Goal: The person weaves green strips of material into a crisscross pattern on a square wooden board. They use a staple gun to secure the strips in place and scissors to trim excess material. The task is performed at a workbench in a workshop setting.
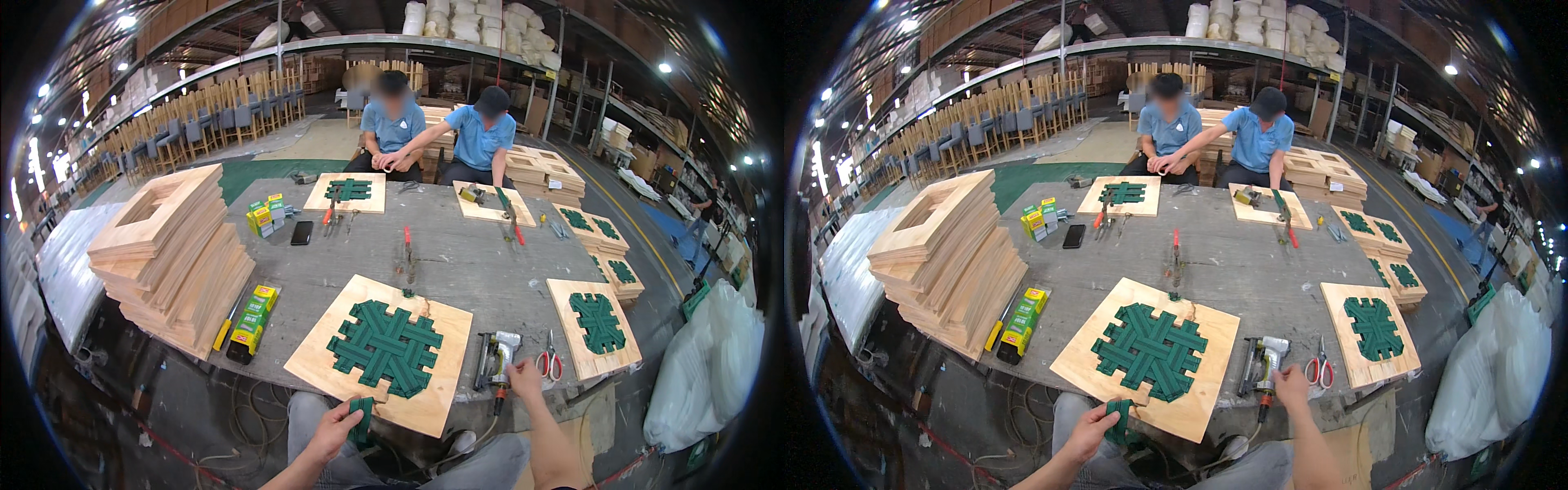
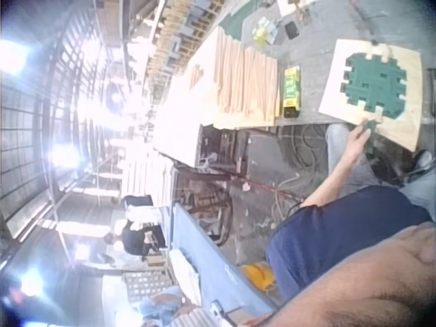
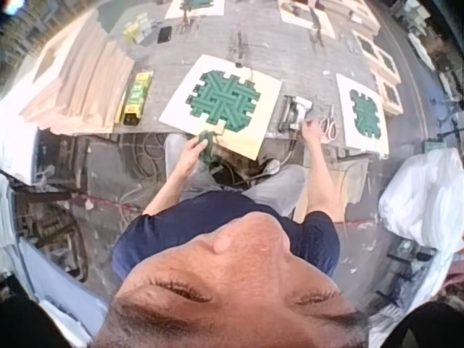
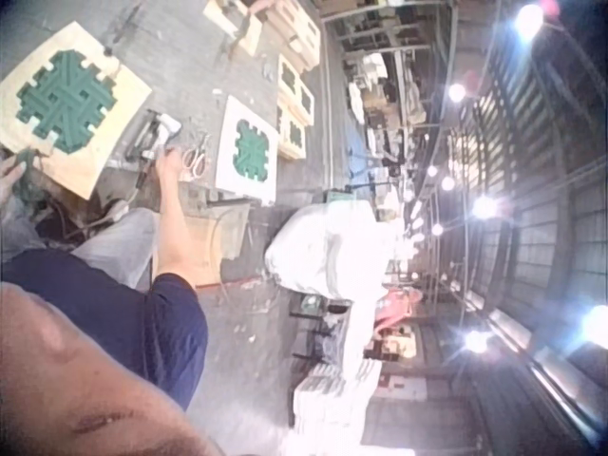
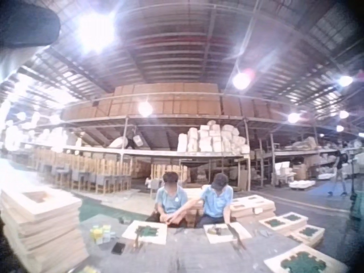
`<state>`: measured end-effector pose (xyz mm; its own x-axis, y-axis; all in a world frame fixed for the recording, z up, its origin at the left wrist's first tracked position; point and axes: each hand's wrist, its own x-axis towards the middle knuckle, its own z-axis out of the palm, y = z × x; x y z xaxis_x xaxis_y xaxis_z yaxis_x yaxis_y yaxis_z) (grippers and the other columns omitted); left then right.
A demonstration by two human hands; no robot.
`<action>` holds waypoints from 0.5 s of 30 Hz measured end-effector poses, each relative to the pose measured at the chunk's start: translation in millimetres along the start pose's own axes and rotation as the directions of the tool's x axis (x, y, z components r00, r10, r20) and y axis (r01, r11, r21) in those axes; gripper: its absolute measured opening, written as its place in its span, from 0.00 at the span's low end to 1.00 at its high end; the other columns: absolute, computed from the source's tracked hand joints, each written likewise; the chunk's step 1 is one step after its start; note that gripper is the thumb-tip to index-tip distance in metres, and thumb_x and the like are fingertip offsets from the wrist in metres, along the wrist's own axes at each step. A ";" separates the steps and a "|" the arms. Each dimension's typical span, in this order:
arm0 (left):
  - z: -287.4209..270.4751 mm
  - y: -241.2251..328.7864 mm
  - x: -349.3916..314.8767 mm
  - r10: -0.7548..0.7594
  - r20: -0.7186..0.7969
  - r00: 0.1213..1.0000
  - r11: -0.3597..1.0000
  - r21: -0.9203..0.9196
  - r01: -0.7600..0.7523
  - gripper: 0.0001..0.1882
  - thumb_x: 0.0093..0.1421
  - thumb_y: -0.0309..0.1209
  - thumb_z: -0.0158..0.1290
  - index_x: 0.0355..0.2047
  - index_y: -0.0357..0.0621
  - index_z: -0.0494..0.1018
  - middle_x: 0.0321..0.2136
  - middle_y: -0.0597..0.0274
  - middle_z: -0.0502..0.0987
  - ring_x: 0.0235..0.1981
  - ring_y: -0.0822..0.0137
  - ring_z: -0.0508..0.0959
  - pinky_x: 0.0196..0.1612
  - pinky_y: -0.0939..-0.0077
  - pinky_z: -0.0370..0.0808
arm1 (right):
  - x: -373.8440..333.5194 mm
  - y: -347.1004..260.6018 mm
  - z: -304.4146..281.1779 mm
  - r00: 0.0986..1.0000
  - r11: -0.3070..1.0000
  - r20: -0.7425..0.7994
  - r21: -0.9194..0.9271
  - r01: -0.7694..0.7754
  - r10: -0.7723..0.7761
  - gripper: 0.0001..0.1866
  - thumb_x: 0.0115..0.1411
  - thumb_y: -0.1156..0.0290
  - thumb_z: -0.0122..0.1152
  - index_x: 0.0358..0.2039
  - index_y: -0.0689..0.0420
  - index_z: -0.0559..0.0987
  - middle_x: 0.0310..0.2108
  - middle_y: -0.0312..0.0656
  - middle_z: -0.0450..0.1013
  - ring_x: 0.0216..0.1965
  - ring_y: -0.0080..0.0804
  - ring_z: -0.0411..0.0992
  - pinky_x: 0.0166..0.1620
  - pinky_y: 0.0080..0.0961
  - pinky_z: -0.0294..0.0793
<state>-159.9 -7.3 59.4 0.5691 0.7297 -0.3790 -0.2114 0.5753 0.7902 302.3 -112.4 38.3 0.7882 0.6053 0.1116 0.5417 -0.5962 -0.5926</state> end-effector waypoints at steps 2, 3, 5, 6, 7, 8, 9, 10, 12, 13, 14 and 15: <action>-2.8 -1.6 2.6 0.084 0.005 0.996 0.994 0.069 -0.084 0.21 0.71 0.26 0.53 0.62 0.31 0.72 0.64 0.57 0.70 0.60 0.71 0.71 0.63 0.74 0.67 | -4.3 -13.9 12.1 1.000 1.000 -0.009 0.001 -0.008 0.008 0.22 0.57 0.55 0.72 0.39 0.59 0.75 0.34 0.51 0.79 0.37 0.52 0.79 0.42 0.44 0.76; -5.4 -3.1 3.9 0.126 0.007 0.992 0.987 0.104 -0.126 0.21 0.70 0.26 0.54 0.61 0.31 0.72 0.62 0.58 0.72 0.59 0.71 0.72 0.62 0.75 0.68 | -3.1 -21.5 15.8 1.000 1.000 -0.023 -0.015 -0.006 0.005 0.22 0.57 0.55 0.72 0.39 0.59 0.74 0.34 0.52 0.79 0.38 0.53 0.79 0.42 0.45 0.76; -7.9 -3.3 1.8 0.164 0.013 0.986 0.974 0.158 -0.164 0.21 0.71 0.27 0.54 0.61 0.32 0.72 0.58 0.60 0.75 0.56 0.72 0.73 0.60 0.76 0.69 | -2.4 -27.7 18.3 0.999 0.998 -0.047 -0.055 0.013 -0.016 0.23 0.56 0.56 0.72 0.39 0.58 0.72 0.34 0.52 0.79 0.39 0.55 0.79 0.42 0.47 0.75; -9.7 -3.1 0.1 0.184 0.014 0.983 0.965 0.187 -0.183 0.20 0.71 0.27 0.54 0.61 0.32 0.72 0.56 0.62 0.76 0.55 0.73 0.74 0.59 0.76 0.70 | -2.7 -30.3 20.0 0.998 0.997 -0.055 -0.072 0.033 -0.037 0.23 0.56 0.57 0.72 0.40 0.58 0.72 0.35 0.53 0.79 0.39 0.55 0.78 0.42 0.48 0.75; -11.3 -3.9 -2.3 0.191 0.019 0.981 0.963 0.189 -0.191 0.20 0.71 0.27 0.53 0.61 0.32 0.73 0.53 0.62 0.77 0.52 0.73 0.76 0.55 0.76 0.73 | -2.2 -32.2 21.4 0.996 0.994 -0.061 -0.091 0.055 -0.060 0.23 0.56 0.57 0.72 0.40 0.58 0.72 0.35 0.53 0.79 0.40 0.56 0.78 0.42 0.49 0.75; -13.3 -4.6 -5.4 0.199 0.023 0.980 0.961 0.193 -0.199 0.19 0.72 0.27 0.52 0.60 0.33 0.73 0.50 0.63 0.79 0.49 0.73 0.77 0.51 0.75 0.75 | -1.2 -33.7 22.7 0.997 0.995 -0.060 -0.087 0.052 -0.058 0.22 0.56 0.58 0.72 0.40 0.58 0.71 0.35 0.53 0.79 0.40 0.57 0.78 0.42 0.49 0.74; -15.6 -5.0 -8.3 0.207 0.025 0.978 0.958 0.198 -0.208 0.19 0.72 0.27 0.51 0.60 0.34 0.73 0.48 0.63 0.80 0.46 0.72 0.79 0.47 0.74 0.78 | 0.5 -34.9 23.8 0.997 0.995 -0.058 -0.082 0.051 -0.055 0.22 0.56 0.59 0.72 0.40 0.58 0.71 0.35 0.54 0.79 0.40 0.57 0.78 0.43 0.50 0.74; -18.5 -6.5 -10.3 0.181 -0.019 0.983 0.969 0.173 -0.175 0.18 0.72 0.28 0.51 0.59 0.34 0.74 0.46 0.63 0.80 0.43 0.72 0.79 0.45 0.74 0.79 | 2.5 -33.3 22.5 0.997 0.996 -0.059 -0.081 0.046 -0.051 0.21 0.56 0.60 0.72 0.40 0.58 0.71 0.35 0.54 0.78 0.40 0.57 0.77 0.43 0.50 0.74; -26.3 -8.2 -15.2 0.125 -0.107 0.986 0.986 0.121 -0.112 0.16 0.72 0.28 0.51 0.56 0.34 0.76 0.43 0.64 0.81 0.39 0.72 0.80 0.41 0.73 0.80 | 13.9 -30.5 17.4 0.994 0.990 -0.099 -0.138 0.029 -0.043 0.20 0.56 0.62 0.72 0.40 0.57 0.72 0.37 0.54 0.77 0.41 0.57 0.77 0.44 0.49 0.74; -29.3 -8.7 -15.6 0.134 -0.141 0.981 0.986 0.117 -0.118 0.16 0.72 0.28 0.51 0.55 0.35 0.76 0.41 0.64 0.81 0.37 0.72 0.80 0.39 0.73 0.80 | 20.1 -27.1 12.0 0.992 0.985 -0.124 -0.171 0.016 -0.037 0.19 0.56 0.63 0.71 0.40 0.57 0.72 0.38 0.54 0.77 0.41 0.57 0.76 0.44 0.49 0.74; -33.7 -9.7 -13.6 0.144 -0.174 0.974 0.985 0.116 -0.125 0.15 0.72 0.28 0.51 0.55 0.35 0.77 0.39 0.65 0.82 0.35 0.72 0.80 0.37 0.72 0.80 | 26.7 -23.9 5.1 0.987 0.975 -0.152 -0.223 0.006 -0.041 0.19 0.56 0.63 0.71 0.41 0.57 0.73 0.39 0.54 0.76 0.43 0.57 0.76 0.46 0.48 0.74; -38.1 -10.8 -11.4 0.153 -0.203 0.967 0.985 0.113 -0.132 0.15 0.72 0.28 0.52 0.54 0.35 0.77 0.38 0.65 0.82 0.33 0.72 0.80 0.35 0.72 0.80 | 32.9 -20.4 -3.3 0.982 0.961 -0.183 -0.277 -0.007 -0.046 0.19 0.56 0.64 0.71 0.41 0.58 0.73 0.41 0.54 0.76 0.45 0.57 0.75 0.47 0.48 0.74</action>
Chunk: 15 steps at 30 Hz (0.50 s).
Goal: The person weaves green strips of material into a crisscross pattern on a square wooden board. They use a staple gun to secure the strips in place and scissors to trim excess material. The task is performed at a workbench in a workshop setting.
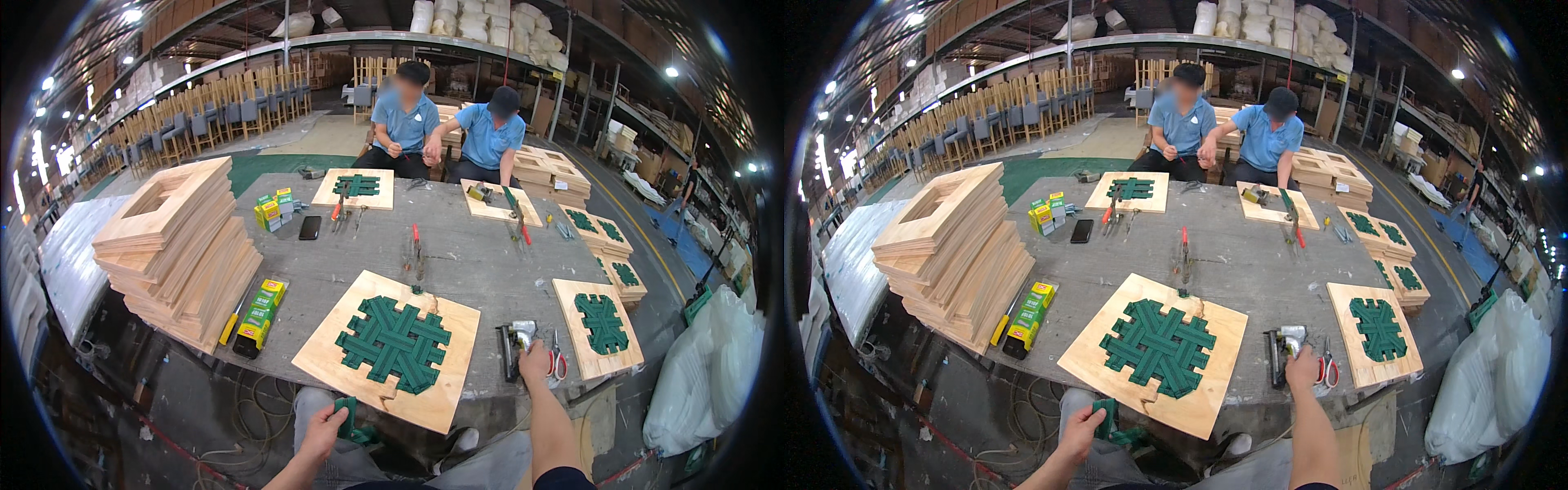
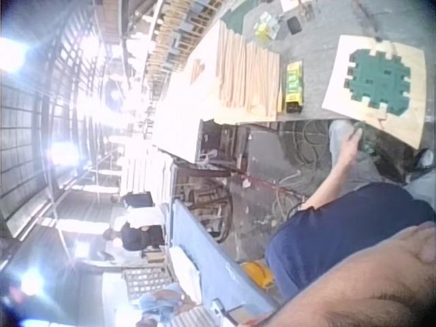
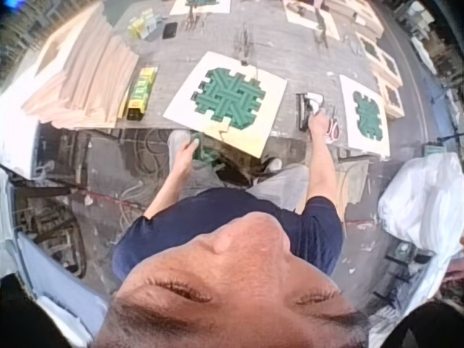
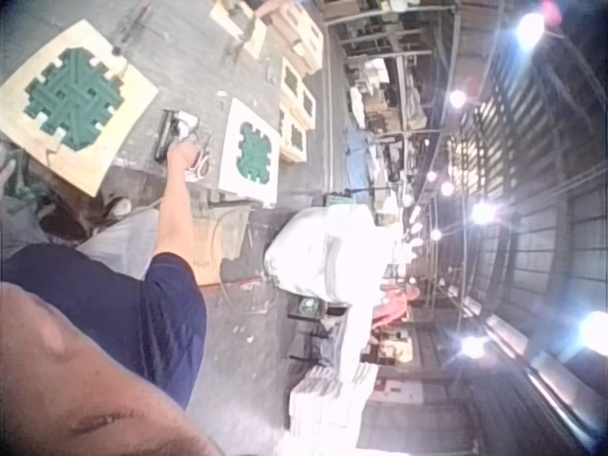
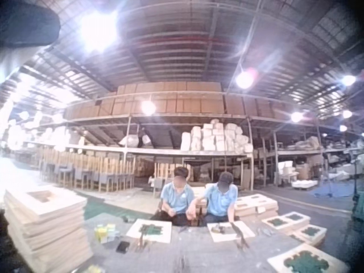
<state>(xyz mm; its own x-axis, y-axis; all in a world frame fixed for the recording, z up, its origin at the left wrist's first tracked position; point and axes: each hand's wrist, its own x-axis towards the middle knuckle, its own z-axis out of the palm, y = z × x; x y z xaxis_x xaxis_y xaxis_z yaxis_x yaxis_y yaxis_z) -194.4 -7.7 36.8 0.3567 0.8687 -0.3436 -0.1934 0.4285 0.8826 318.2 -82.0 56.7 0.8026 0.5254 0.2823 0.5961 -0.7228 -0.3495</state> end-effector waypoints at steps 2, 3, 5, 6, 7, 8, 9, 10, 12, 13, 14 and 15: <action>-7.4 5.2 -1.0 0.026 -0.013 1.000 1.000 0.005 -0.026 0.16 0.71 0.28 0.53 0.55 0.35 0.77 0.41 0.65 0.81 0.39 0.73 0.79 0.39 0.75 0.80 | 7.6 -1.5 -4.7 0.996 0.999 -0.086 -0.039 -0.007 0.004 0.17 0.57 0.66 0.71 0.40 0.59 0.75 0.43 0.53 0.73 0.46 0.56 0.73 0.49 0.48 0.73; -9.4 7.3 1.1 0.037 -0.011 0.999 0.999 0.005 -0.037 0.16 0.71 0.28 0.53 0.56 0.36 0.77 0.43 0.65 0.81 0.43 0.74 0.79 0.41 0.76 0.80 | 5.6 0.6 -9.2 0.992 0.998 -0.115 -0.011 0.054 -0.055 0.16 0.56 0.66 0.71 0.40 0.59 0.75 0.42 0.52 0.73 0.46 0.56 0.73 0.49 0.49 0.73; -16.0 8.8 9.0 0.136 -0.061 0.989 0.990 0.039 -0.133 0.15 0.71 0.28 0.54 0.55 0.35 0.78 0.42 0.65 0.81 0.40 0.74 0.80 0.39 0.75 0.80 | -0.7 -15.9 -9.6 0.968 0.978 -0.170 0.066 0.199 -0.186 0.16 0.56 0.67 0.70 0.40 0.59 0.76 0.42 0.52 0.73 0.46 0.56 0.72 0.49 0.49 0.72; -18.2 6.8 16.8 0.182 -0.076 0.980 0.983 0.054 -0.178 0.15 0.71 0.28 0.54 0.54 0.35 0.78 0.42 0.64 0.82 0.39 0.74 0.80 0.37 0.75 0.80 | -3.5 -23.6 -10.7 0.935 0.940 -0.173 0.096 0.329 -0.309 0.16 0.55 0.67 0.70 0.41 0.58 0.77 0.41 0.52 0.73 0.46 0.55 0.72 0.50 0.49 0.71; -18.7 9.0 25.4 0.184 -0.070 0.980 0.983 0.039 -0.182 0.14 0.70 0.28 0.53 0.53 0.35 0.78 0.41 0.64 0.82 0.37 0.73 0.80 0.36 0.74 0.81 | -14.2 -34.8 -6.5 0.914 0.902 -0.159 0.166 0.398 -0.374 0.16 0.55 0.66 0.70 0.41 0.57 0.77 0.41 0.51 0.73 0.47 0.54 0.72 0.50 0.48 0.71; -17.8 15.1 37.0 0.185 -0.067 0.980 0.983 0.024 -0.184 0.14 0.70 0.28 0.53 0.52 0.35 0.78 0.39 0.64 0.82 0.35 0.73 0.80 0.34 0.73 0.81 | -27.3 -50.3 -0.7 0.887 0.855 -0.147 0.237 0.462 -0.438 0.16 0.54 0.66 0.70 0.42 0.56 0.77 0.41 0.50 0.74 0.47 0.53 0.72 0.50 0.48 0.71; -13.0 23.9 46.9 0.176 -0.065 0.982 0.984 0.008 -0.176 0.14 0.70 0.28 0.53 0.51 0.35 0.79 0.38 0.63 0.82 0.32 0.72 0.81 0.33 0.73 0.81 | -42.7 -64.4 4.9 0.863 0.826 -0.110 0.253 0.505 -0.494 0.16 0.55 0.66 0.70 0.42 0.56 0.78 0.41 0.49 0.74 0.47 0.52 0.72 0.50 0.47 0.71; 5.7 45.2 55.4 0.131 -0.031 0.991 0.990 -0.042 -0.133 0.12 0.70 0.29 0.52 0.49 0.35 0.79 0.34 0.63 0.81 0.26 0.70 0.80 0.29 0.71 0.81 | -58.3 -71.2 9.3 0.842 0.804 -0.077 0.261 0.534 -0.534 0.16 0.55 0.65 0.70 0.42 0.56 0.78 0.41 0.48 0.74 0.48 0.51 0.72 0.50 0.47 0.71; 29.2 74.7 82.9 0.168 -0.076 0.983 0.984 -0.052 -0.172 0.11 0.71 0.29 0.52 0.47 0.35 0.77 0.32 0.63 0.80 0.26 0.69 0.80 0.29 0.71 0.81 | -77.9 -96.2 12.8 0.790 0.758 0.020 0.295 0.581 -0.613 0.16 0.56 0.65 0.70 0.43 0.54 0.79 0.42 0.46 0.74 0.48 0.50 0.72 0.50 0.46 0.71; 40.6 85.9 101.6 0.251 -0.059 0.966 0.967 -0.028 -0.253 0.11 0.71 0.29 0.52 0.47 0.35 0.77 0.32 0.63 0.80 0.26 0.70 0.80 0.29 0.73 0.81 | -84.4 -107.5 13.3 0.776 0.739 0.033 0.334 0.585 -0.629 0.16 0.56 0.65 0.70 0.44 0.54 0.79 0.42 0.46 0.74 0.48 0.50 0.72 0.50 0.46 0.71; 49.3 97.1 116.6 0.276 -0.031 0.961 0.961 0.015 -0.276 0.11 0.70 0.30 0.53 0.47 0.36 0.77 0.39 0.57 0.82 0.33 0.66 0.82 0.35 0.69 0.82 | -89.1 -118.3 14.3 0.763 0.719 0.047 0.376 0.585 -0.645 0.16 0.57 0.65 0.70 0.44 0.54 0.79 0.42 0.46 0.74 0.48 0.49 0.72 0.51 0.46 0.71; 53.5 100.4 139.1 0.466 -0.002 0.885 0.865 0.213 -0.455 0.11 0.70 0.31 0.54 0.47 0.38 0.77 0.44 0.55 0.81 0.38 0.63 0.81 0.41 0.64 0.80 | -89.6 -128.9 13.2 0.744 0.693 0.054 0.415 0.589 -0.666 0.16 0.57 0.65 0.70 0.44 0.53 0.79 0.43 0.45 0.75 0.48 0.49 0.73 0.51 0.46 0.71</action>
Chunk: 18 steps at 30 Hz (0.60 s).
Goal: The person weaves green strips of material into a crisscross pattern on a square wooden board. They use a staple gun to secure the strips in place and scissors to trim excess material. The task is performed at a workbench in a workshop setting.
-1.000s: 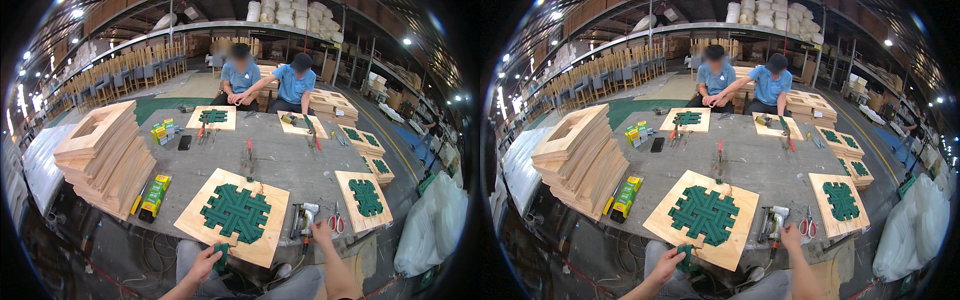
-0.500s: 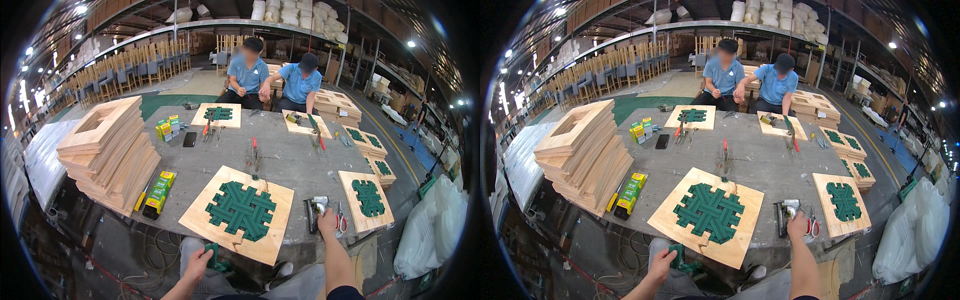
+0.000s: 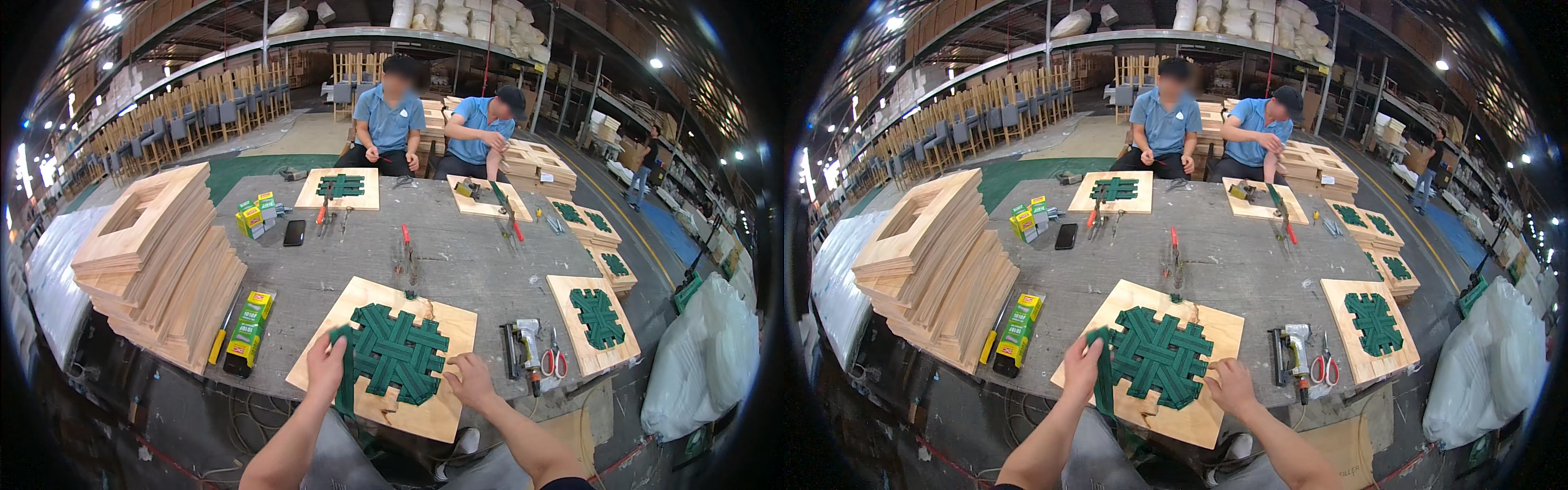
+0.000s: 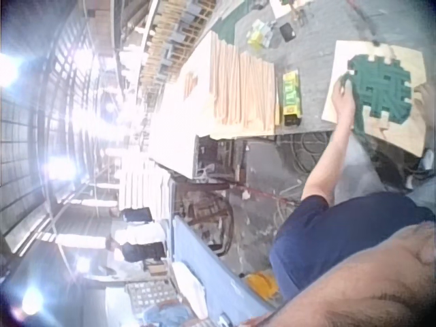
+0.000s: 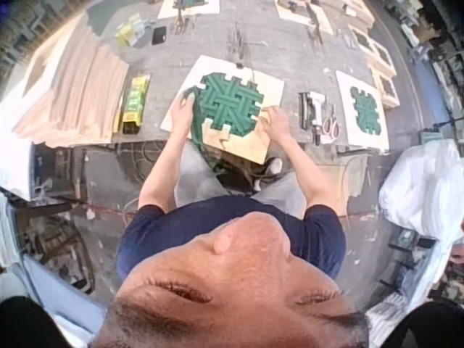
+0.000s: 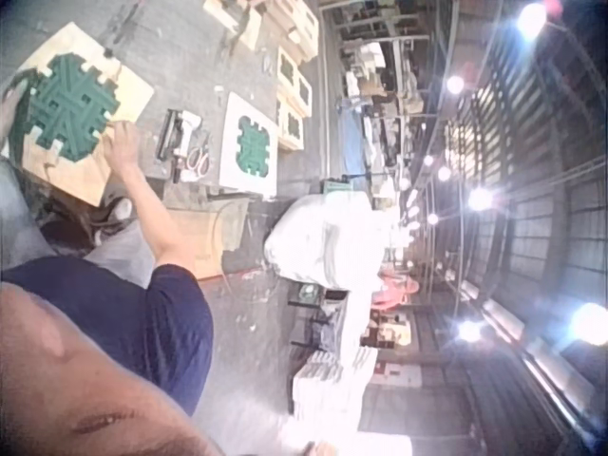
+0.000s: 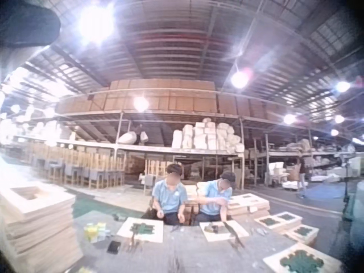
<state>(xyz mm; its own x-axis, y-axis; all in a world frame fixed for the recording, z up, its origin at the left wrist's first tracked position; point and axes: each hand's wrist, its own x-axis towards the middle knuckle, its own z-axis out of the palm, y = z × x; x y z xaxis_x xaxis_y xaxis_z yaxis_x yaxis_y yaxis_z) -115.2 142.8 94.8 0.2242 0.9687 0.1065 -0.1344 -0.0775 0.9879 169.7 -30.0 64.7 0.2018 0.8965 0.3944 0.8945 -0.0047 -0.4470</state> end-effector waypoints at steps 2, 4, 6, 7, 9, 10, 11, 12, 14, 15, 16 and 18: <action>5.1 -21.0 41.1 0.400 0.066 0.914 0.838 0.379 -0.393 0.11 0.68 0.32 0.55 0.47 0.41 0.78 0.52 0.51 0.79 0.48 0.57 0.80 0.51 0.55 0.78 | 20.6 -7.8 7.3 0.998 0.998 0.011 0.004 0.062 -0.062 0.15 0.58 0.66 0.69 0.45 0.53 0.80 0.41 0.46 0.75 0.47 0.49 0.73 0.50 0.45 0.72; 6.7 -42.5 56.3 0.268 0.347 0.899 0.666 0.607 -0.433 0.11 0.67 0.35 0.55 0.45 0.44 0.78 0.61 0.50 0.73 0.58 0.50 0.73 0.61 0.44 0.66 | 40.5 -11.9 11.5 0.997 0.997 0.015 0.027 0.073 -0.073 0.14 0.58 0.67 0.69 0.44 0.54 0.80 0.41 0.46 0.75 0.47 0.49 0.73 0.50 0.44 0.73; -3.4 -68.8 57.5 0.158 0.481 0.863 0.398 0.769 -0.501 0.12 0.66 0.40 0.55 0.42 0.48 0.79 0.67 0.53 0.67 0.68 0.39 0.63 0.69 0.35 0.55 | 64.7 -16.2 18.8 0.997 0.993 -0.004 0.092 0.079 -0.079 0.13 0.58 0.66 0.69 0.43 0.55 0.81 0.41 0.46 0.76 0.46 0.50 0.74 0.49 0.44 0.74; 6.2 -77.4 52.4 0.183 0.505 0.843 0.358 0.765 -0.536 0.12 0.66 0.41 0.54 0.42 0.49 0.79 0.67 0.54 0.68 0.68 0.39 0.62 0.69 0.36 0.55 | 68.7 -9.2 18.1 0.999 0.994 -0.007 0.095 0.051 -0.051 0.13 0.58 0.66 0.69 0.43 0.55 0.81 0.41 0.47 0.76 0.46 0.50 0.75 0.48 0.43 0.75; 16.7 -82.9 47.2 0.195 0.540 0.819 0.316 0.756 -0.574 0.12 0.67 0.42 0.54 0.42 0.49 0.80 0.67 0.55 0.68 0.69 0.38 0.61 0.70 0.37 0.55 | 81.5 9.0 20.5 0.998 0.994 -0.054 0.110 0.022 -0.016 0.13 0.59 0.68 0.68 0.43 0.57 0.81 0.38 0.47 0.77 0.42 0.47 0.76 0.45 0.40 0.76; 16.3 -83.2 47.8 0.177 0.538 0.825 0.325 0.759 -0.564 0.13 0.67 0.42 0.53 0.42 0.49 0.80 0.67 0.56 0.68 0.69 0.38 0.61 0.70 0.37 0.55 | 88.0 15.7 23.6 0.998 0.992 -0.065 0.128 0.012 -0.004 0.12 0.60 0.68 0.68 0.43 0.58 0.81 0.37 0.47 0.78 0.40 0.45 0.77 0.43 0.39 0.76; 15.6 -83.1 51.4 0.171 0.532 0.829 0.326 0.764 -0.558 0.13 0.67 0.42 0.53 0.42 0.49 0.80 0.67 0.56 0.68 0.69 0.37 0.61 0.70 0.37 0.54 | 103.4 20.9 27.5 0.998 0.988 -0.043 0.149 -0.041 0.048 0.12 0.61 0.68 0.67 0.43 0.58 0.81 0.37 0.47 0.78 0.40 0.44 0.78 0.43 0.38 0.76; 14.1 -83.4 50.4 0.169 0.524 0.835 0.326 0.770 -0.549 0.13 0.67 0.42 0.53 0.42 0.48 0.80 0.67 0.56 0.68 0.69 0.37 0.61 0.70 0.37 0.54 | 121.7 26.7 32.5 0.995 0.981 -0.017 0.168 -0.093 0.097 0.11 0.62 0.67 0.65 0.43 0.58 0.81 0.36 0.47 0.78 0.39 0.44 0.78 0.43 0.37 0.76; 13.0 -81.0 51.0 0.165 0.522 0.837 0.318 0.775 -0.546 0.13 0.67 0.42 0.53 0.42 0.47 0.80 0.67 0.56 0.68 0.69 0.38 0.60 0.71 0.38 0.54 | 168.5 41.7 41.5 0.984 0.964 0.005 0.199 -0.175 0.178 0.11 0.65 0.67 0.63 0.43 0.59 0.80 0.35 0.47 0.79 0.37 0.41 0.78 0.42 0.35 0.76; 13.4 -81.4 51.9 0.180 0.519 0.835 0.315 0.774 -0.549 0.13 0.66 0.41 0.54 0.40 0.46 0.80 0.67 0.56 0.68 0.69 0.38 0.61 0.70 0.38 0.55 | 196.8 51.4 48.9 0.978 0.955 0.008 0.211 -0.207 0.210 0.11 0.66 0.67 0.62 0.43 0.60 0.80 0.34 0.47 0.79 0.36 0.38 0.78 0.41 0.34 0.76; 13.5 -81.3 53.6 0.180 0.523 0.833 0.314 0.772 -0.553 0.12 0.66 0.40 0.55 0.40 0.46 0.80 0.66 0.56 0.68 0.69 0.38 0.61 0.70 0.37 0.56 | 227.1 60.7 56.1 0.981 0.950 -0.021 0.253 -0.182 0.194 0.11 0.66 0.66 0.61 0.43 0.61 0.80 0.34 0.47 0.79 0.35 0.37 0.78 0.40 0.33 0.75; 11.7 -79.6 56.1 0.171 0.523 0.835 0.307 0.778 -0.549 0.11 0.65 0.39 0.56 0.40 0.47 0.80 0.66 0.55 0.69 0.68 0.38 0.62 0.69 0.36 0.56 | 290.7 73.2 74.2 0.980 0.934 -0.046 0.313 -0.171 0.195 0.12 0.67 0.66 0.60 0.44 0.61 0.81 0.34 0.46 0.80 0.34 0.34 0.77 0.40 0.33 0.75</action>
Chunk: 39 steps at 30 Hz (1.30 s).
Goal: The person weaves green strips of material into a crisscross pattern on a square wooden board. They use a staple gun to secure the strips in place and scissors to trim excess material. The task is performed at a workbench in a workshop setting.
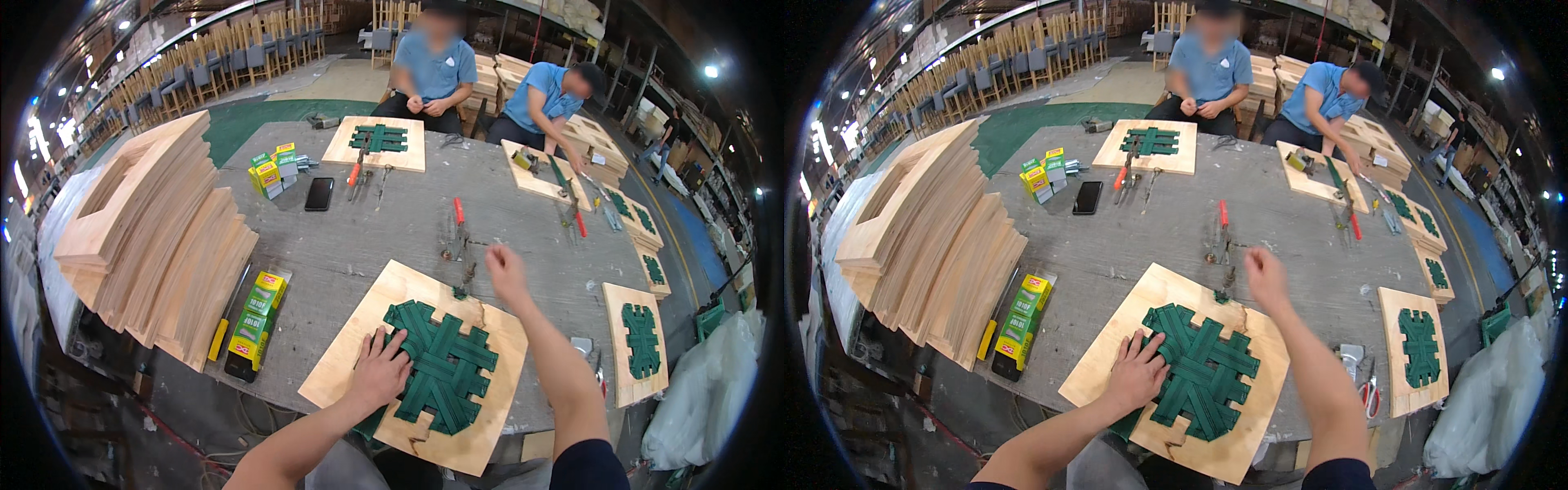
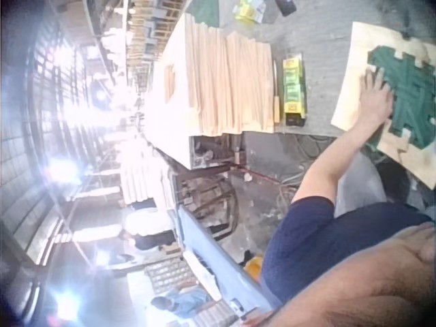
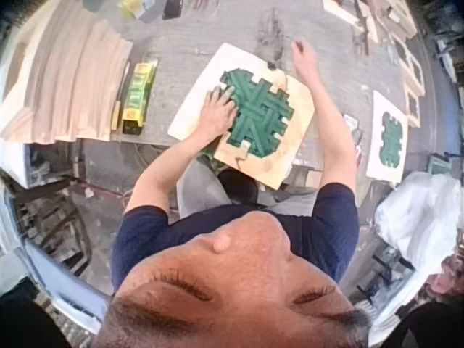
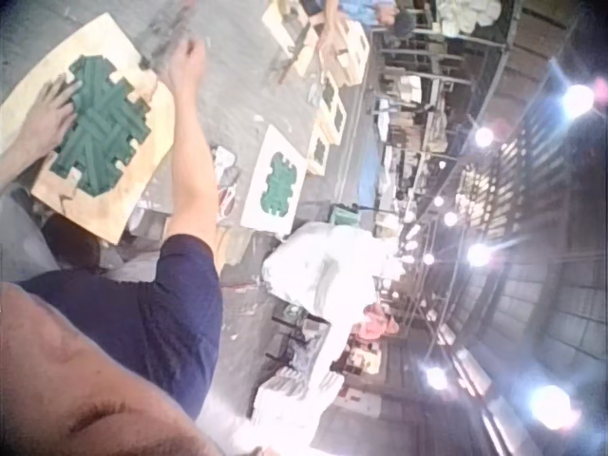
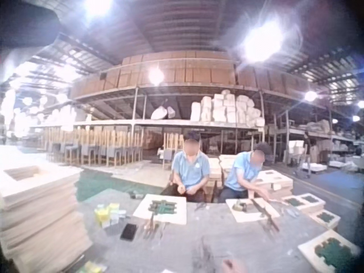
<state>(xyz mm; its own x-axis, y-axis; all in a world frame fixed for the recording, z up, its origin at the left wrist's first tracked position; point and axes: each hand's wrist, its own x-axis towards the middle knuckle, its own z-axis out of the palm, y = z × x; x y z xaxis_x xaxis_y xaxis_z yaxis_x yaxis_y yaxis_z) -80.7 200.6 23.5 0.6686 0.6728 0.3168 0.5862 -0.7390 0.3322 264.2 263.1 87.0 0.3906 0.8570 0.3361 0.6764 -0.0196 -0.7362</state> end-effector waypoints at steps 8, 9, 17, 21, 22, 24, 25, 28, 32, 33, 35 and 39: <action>3.1 -3.6 9.9 0.021 0.033 0.999 0.996 -0.092 -0.018 0.13 0.64 0.41 0.56 0.41 0.47 0.80 0.70 0.58 0.64 0.70 0.38 0.59 0.70 0.37 0.54 | 176.6 44.7 74.8 0.972 0.963 0.045 -0.152 -0.222 0.231 0.22 0.69 0.63 0.57 0.59 0.59 0.74 0.37 0.44 0.78 0.31 0.34 0.77 0.37 0.34 0.78; 3.7 -5.5 10.1 0.018 0.083 0.996 0.998 -0.066 -0.013 0.14 0.65 0.42 0.56 0.43 0.49 0.80 0.71 0.59 0.61 0.71 0.39 0.56 0.70 0.37 0.53 | 184.8 45.0 86.5 0.943 0.947 0.092 -0.069 -0.314 0.320 0.21 0.70 0.61 0.57 0.58 0.59 0.73 0.35 0.43 0.77 0.28 0.32 0.76 0.33 0.33 0.78; -1.8 -6.3 14.1 -0.072 0.206 0.976 0.994 -0.068 0.088 0.13 0.65 0.42 0.56 0.47 0.54 0.80 0.72 0.63 0.59 0.72 0.42 0.55 0.72 0.41 0.48 | 217.9 59.5 126.2 0.874 0.890 0.245 0.082 -0.449 0.419 0.14 0.67 0.60 0.64 0.43 0.56 0.74 0.22 0.34 0.69 0.18 0.23 0.65 0.20 0.26 0.64; -1.2 -6.8 13.9 -0.043 0.192 0.980 0.995 -0.085 0.060 0.14 0.64 0.41 0.56 0.48 0.54 0.80 0.72 0.64 0.59 0.72 0.42 0.56 0.72 0.41 0.49 | 228.8 50.0 99.4 0.979 0.994 -0.184 -0.080 0.075 -0.089 0.14 0.69 0.59 0.63 0.36 0.57 0.74 0.20 0.33 0.69 0.18 0.22 0.66 0.23 0.26 0.66; -0.3 -6.0 12.5 -0.057 0.192 0.980 0.994 -0.080 0.074 0.14 0.64 0.41 0.56 0.48 0.54 0.80 0.72 0.64 0.60 0.72 0.42 0.56 0.72 0.41 0.50 | 227.9 39.0 94.9 0.995 0.998 -0.100 0.065 0.010 -0.004 0.15 0.69 0.58 0.62 0.36 0.57 0.75 0.21 0.34 0.70 0.20 0.23 0.68 0.25 0.26 0.68; 0.3 -6.8 9.6 -0.095 0.170 0.981 0.993 -0.054 0.105 0.14 0.64 0.41 0.56 0.47 0.54 0.80 0.72 0.64 0.61 0.72 0.42 0.57 0.71 0.41 0.51 | 228.2 -1.1 76.8 0.987 0.933 0.113 0.331 -0.142 0.111 0.17 0.71 0.56 0.59 0.35 0.58 0.75 0.22 0.35 0.73 0.22 0.26 0.71 0.29 0.26 0.72; 1.6 -6.7 9.1 -0.081 0.150 0.985 0.994 -0.058 0.090 0.13 0.64 0.41 0.56 0.46 0.53 0.80 0.72 0.63 0.61 0.71 0.42 0.58 0.71 0.40 0.52 | 220.9 -8.2 58.5 0.983 0.944 0.165 0.303 -0.128 0.080 0.16 0.72 0.56 0.57 0.38 0.58 0.75 0.24 0.35 0.75 0.24 0.25 0.72 0.31 0.26 0.72; 0.7 -6.4 10.9 -0.050 0.106 0.993 0.996 -0.062 0.056 0.12 0.64 0.41 0.57 0.42 0.50 0.80 0.70 0.62 0.64 0.70 0.41 0.60 0.70 0.40 0.54 | 178.8 -24.5 12.3 0.978 0.958 0.207 0.274 -0.078 0.020 0.18 0.74 0.55 0.53 0.50 0.58 0.75 0.31 0.36 0.77 0.31 0.22 0.74 0.34 0.24 0.73; 0.1 -3.4 6.3 -0.026 -0.005 1.000 0.997 -0.067 0.026 0.12 0.64 0.41 0.57 0.37 0.46 0.80 0.68 0.60 0.67 0.69 0.41 0.63 0.69 0.40 0.57 | 91.2 -49.7 -25.6 0.998 0.933 0.016 0.353 -0.067 0.065 0.23 0.74 0.56 0.53 0.61 0.57 0.74 0.38 0.35 0.78 0.36 0.20 0.74 0.36 0.21 0.72; -1.4 -1.4 6.7 -0.022 -0.010 1.000 0.998 -0.065 0.021 0.12 0.64 0.40 0.57 0.37 0.45 0.81 0.67 0.59 0.69 0.68 0.41 0.64 0.69 0.41 0.58 | 64.8 -48.5 -38.3 0.995 0.929 -0.024 0.362 -0.080 0.095 0.23 0.73 0.57 0.53 0.62 0.57 0.73 0.39 0.35 0.78 0.37 0.20 0.74 0.36 0.20 0.72; -2.8 3.0 4.5 -0.004 -0.012 1.000 0.998 -0.063 0.003 0.12 0.64 0.40 0.57 0.36 0.45 0.81 0.66 0.59 0.69 0.68 0.42 0.64 0.69 0.41 0.57 | -8.7 -25.8 -73.3 0.986 0.941 0.104 0.299 -0.159 0.134 0.20 0.73 0.61 0.54 0.60 0.57 0.76 0.39 0.34 0.78 0.37 0.20 0.74 0.37 0.21 0.72; -3.4 2.4 -5.1 -0.035 -0.042 0.999 0.999 -0.008 0.034 0.14 0.66 0.41 0.55 0.37 0.45 0.82 0.65 0.58 0.70 0.68 0.42 0.64 0.70 0.40 0.57 | -200.0 -23.6 -105.5 0.827 0.793 0.223 0.241 -0.560 0.516 0.10 0.71 0.67 0.56 0.43 0.59 0.80 0.31 0.35 0.78 0.30 0.22 0.75 0.34 0.23 0.76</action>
<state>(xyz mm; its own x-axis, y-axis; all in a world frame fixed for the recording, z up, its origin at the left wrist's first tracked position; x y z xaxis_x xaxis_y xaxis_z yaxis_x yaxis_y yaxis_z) -84.3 195.5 25.6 0.6283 0.6988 0.3420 0.6052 -0.7152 0.3496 236.0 37.8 99.1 0.5328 0.8134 -0.2335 0.1673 -0.3717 -0.9132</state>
